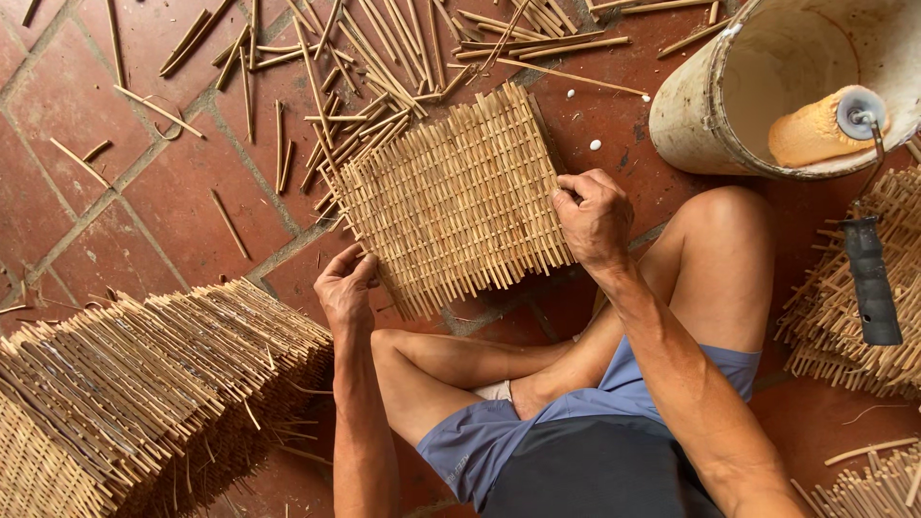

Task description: The person applies glue to a cardboard square using a paint roller, then places a woven bamboo mat onto the glued surface and presses it down. The person repeats this process with multiple mats, stacking the finished units.

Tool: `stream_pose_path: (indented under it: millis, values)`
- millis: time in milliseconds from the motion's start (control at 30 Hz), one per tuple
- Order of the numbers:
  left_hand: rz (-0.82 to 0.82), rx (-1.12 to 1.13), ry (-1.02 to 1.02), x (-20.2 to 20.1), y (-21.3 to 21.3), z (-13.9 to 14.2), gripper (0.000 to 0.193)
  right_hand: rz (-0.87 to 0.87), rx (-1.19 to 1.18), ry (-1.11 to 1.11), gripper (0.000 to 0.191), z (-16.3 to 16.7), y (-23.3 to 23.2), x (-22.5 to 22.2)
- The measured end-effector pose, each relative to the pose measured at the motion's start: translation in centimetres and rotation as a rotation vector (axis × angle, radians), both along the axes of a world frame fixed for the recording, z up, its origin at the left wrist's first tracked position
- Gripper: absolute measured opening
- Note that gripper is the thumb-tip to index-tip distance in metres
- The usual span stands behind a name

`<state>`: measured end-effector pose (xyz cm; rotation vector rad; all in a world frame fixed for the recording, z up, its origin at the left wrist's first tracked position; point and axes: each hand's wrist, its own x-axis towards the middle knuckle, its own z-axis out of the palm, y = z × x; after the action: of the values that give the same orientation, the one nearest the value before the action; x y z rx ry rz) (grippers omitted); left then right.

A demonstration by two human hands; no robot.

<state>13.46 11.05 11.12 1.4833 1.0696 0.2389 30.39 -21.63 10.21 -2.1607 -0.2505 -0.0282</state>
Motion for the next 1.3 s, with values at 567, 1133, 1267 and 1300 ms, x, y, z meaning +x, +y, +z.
stream_pose_path:
  millis: [567,1133,1267,1300]
  values:
    - [-0.012,-0.04,0.023,1.4,-0.4,1.7,0.042,0.194,0.03,0.416,0.019,0.3,-2.6,3.5]
    - [-0.04,-0.044,0.117,1.2,-0.4,1.5,0.033,0.068,-0.113,0.055,0.009,0.0,-1.1,0.6]
    - [-0.025,-0.079,0.078,-2.2,-2.5,0.3,0.027,0.103,-0.095,0.025,0.008,0.7,-3.1,-2.0]
    - [-0.004,-0.102,0.06,-3.0,-3.3,-0.1,0.025,0.118,-0.081,0.029,0.008,0.8,-3.7,-2.8]
